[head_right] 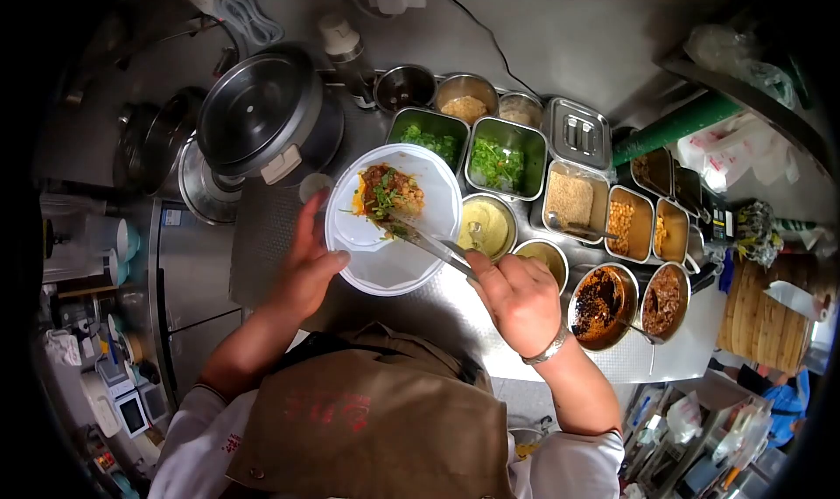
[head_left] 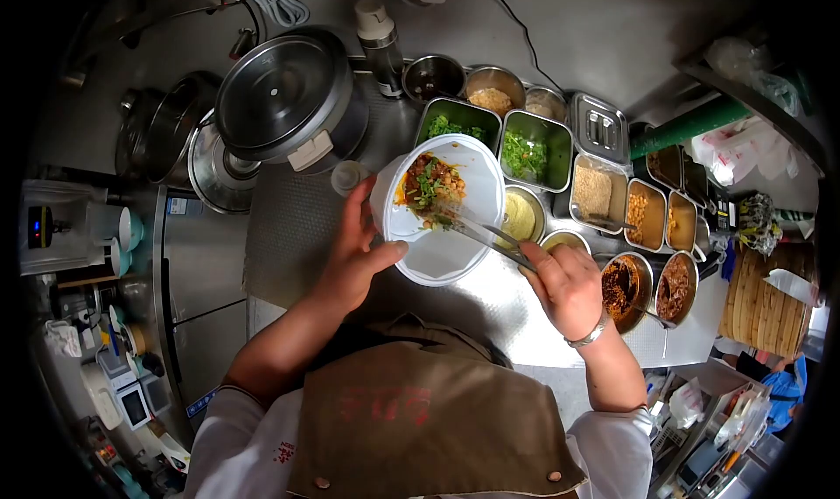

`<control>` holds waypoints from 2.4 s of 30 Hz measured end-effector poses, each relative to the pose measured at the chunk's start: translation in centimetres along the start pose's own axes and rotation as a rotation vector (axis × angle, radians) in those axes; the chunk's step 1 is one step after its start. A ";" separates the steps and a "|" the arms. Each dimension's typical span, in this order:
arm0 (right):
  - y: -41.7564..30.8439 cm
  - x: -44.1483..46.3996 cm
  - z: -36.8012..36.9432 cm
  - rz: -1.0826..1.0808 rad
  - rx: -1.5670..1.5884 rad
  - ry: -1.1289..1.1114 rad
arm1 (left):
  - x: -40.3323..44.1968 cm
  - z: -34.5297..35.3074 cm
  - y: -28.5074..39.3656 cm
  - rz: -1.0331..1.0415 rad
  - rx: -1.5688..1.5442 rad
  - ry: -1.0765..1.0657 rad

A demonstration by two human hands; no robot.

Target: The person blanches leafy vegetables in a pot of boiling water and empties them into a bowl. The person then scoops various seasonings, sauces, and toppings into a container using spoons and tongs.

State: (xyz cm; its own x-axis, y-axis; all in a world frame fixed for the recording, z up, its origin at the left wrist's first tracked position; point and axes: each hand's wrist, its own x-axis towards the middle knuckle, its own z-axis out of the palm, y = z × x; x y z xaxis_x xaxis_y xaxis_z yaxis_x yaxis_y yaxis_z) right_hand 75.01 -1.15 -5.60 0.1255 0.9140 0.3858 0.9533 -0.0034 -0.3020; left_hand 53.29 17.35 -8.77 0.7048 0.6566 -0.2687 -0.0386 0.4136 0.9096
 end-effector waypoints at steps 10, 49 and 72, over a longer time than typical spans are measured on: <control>-0.6 0.9 0.6 0.075 0.042 -0.014 | -0.5 0.6 -0.3 0.011 0.041 -0.034; 0.2 0.7 -0.7 0.299 0.275 0.048 | -0.2 0.2 -0.8 0.009 0.065 -0.054; 1.8 -0.2 -1.7 0.194 0.144 0.058 | -0.2 -0.5 -0.3 0.008 0.016 0.026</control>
State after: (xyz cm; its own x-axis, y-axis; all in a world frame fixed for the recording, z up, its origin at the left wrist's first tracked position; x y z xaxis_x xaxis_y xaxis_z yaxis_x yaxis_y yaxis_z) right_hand 77.15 -2.06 -4.70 0.3215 0.8772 0.3566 0.8617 -0.1148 -0.4943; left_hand 52.80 17.42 -9.11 0.6856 0.6764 -0.2692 -0.0330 0.3983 0.9166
